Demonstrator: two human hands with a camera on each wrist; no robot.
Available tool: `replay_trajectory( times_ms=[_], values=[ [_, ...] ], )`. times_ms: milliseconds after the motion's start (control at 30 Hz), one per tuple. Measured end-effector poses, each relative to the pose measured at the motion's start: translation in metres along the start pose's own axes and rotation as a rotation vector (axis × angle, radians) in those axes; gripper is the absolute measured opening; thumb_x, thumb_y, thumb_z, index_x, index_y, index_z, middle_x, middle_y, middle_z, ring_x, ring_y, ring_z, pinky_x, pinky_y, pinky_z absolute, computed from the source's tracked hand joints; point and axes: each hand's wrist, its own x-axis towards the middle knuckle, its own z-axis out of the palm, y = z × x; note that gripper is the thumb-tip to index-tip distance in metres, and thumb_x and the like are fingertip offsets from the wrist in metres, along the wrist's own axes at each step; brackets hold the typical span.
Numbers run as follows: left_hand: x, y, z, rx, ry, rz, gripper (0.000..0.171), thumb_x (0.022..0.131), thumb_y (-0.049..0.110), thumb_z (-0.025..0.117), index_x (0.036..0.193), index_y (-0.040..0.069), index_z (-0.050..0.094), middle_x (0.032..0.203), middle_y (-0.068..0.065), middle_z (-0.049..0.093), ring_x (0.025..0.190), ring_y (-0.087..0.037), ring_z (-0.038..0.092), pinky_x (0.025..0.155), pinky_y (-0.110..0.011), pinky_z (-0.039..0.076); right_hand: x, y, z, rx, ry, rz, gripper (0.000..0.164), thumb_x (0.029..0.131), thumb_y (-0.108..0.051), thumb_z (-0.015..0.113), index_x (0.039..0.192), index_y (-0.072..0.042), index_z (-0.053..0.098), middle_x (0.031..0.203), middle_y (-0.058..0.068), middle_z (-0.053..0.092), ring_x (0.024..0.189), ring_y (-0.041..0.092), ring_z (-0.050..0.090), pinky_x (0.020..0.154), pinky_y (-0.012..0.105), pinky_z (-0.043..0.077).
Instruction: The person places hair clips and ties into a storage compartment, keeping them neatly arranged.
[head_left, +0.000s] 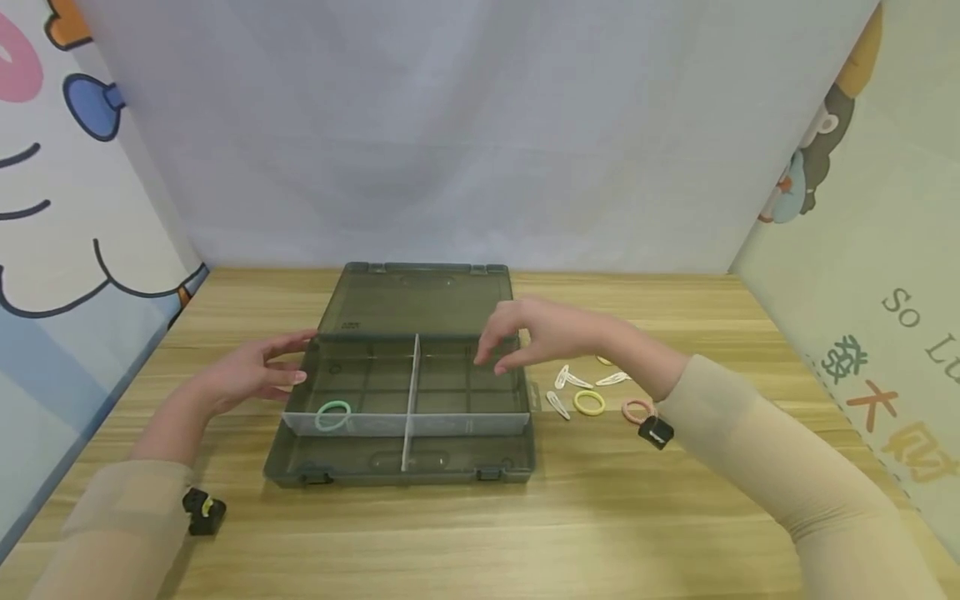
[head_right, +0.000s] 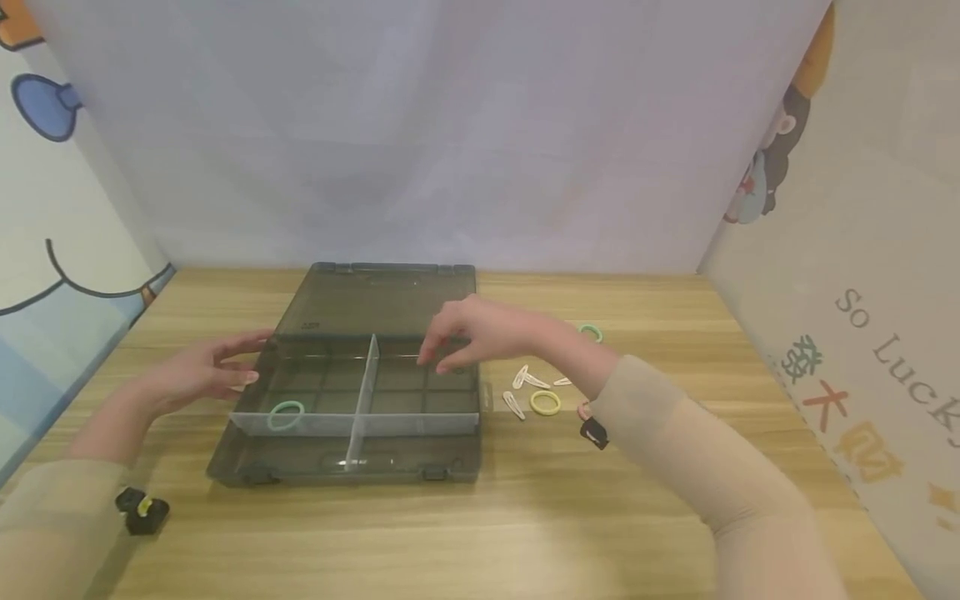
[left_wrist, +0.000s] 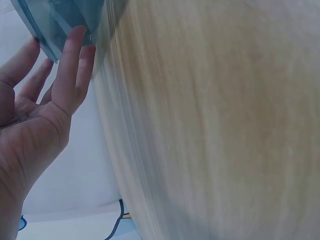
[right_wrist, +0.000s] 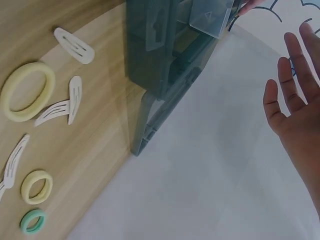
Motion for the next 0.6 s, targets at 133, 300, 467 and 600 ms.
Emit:
replay_trajectory(
  times_ms=[133,300,467,600],
  values=[
    [0.001,0.001,0.0,0.001,-0.003,0.002,0.076,0.094,0.012,0.058,0.153,0.011,0.011,0.155,-0.026,0.004,0.136,-0.05,0.021,0.092,-0.048,0.05,-0.018,0.004,0.003,0.008,0.014,0.043,0.02,0.085,-0.02,0.072,0.105,-0.017,0.071,0.106,-0.009,0.068,0.104,0.01,0.057,0.092,0.031,0.046],
    [0.002,0.001,0.0,0.008,-0.009,0.012,0.078,0.093,0.014,0.06,0.153,0.011,0.011,0.155,-0.026,0.004,0.135,-0.05,0.021,0.091,-0.048,0.05,-0.04,0.009,0.006,0.006,0.032,0.1,0.02,0.085,-0.02,0.071,0.105,-0.019,0.071,0.106,-0.01,0.068,0.103,0.01,0.056,0.091,0.033,0.046],
    [0.0,0.002,0.001,0.017,-0.013,0.011,0.078,0.093,0.014,0.06,0.153,0.01,0.011,0.155,-0.026,0.004,0.135,-0.051,0.021,0.09,-0.047,0.051,-0.061,0.017,0.008,-0.024,0.058,0.107,0.02,0.085,-0.017,0.072,0.104,-0.019,0.071,0.105,-0.009,0.068,0.101,0.012,0.056,0.088,0.035,0.047],
    [-0.002,0.004,0.001,0.017,-0.01,0.01,0.077,0.093,0.011,0.059,0.153,0.009,0.01,0.155,-0.027,0.003,0.135,-0.051,0.021,0.089,-0.048,0.051,-0.076,0.025,0.013,-0.016,0.067,0.147,0.02,0.084,-0.018,0.073,0.104,-0.02,0.071,0.105,-0.009,0.069,0.101,0.012,0.057,0.087,0.035,0.047]
  ],
)
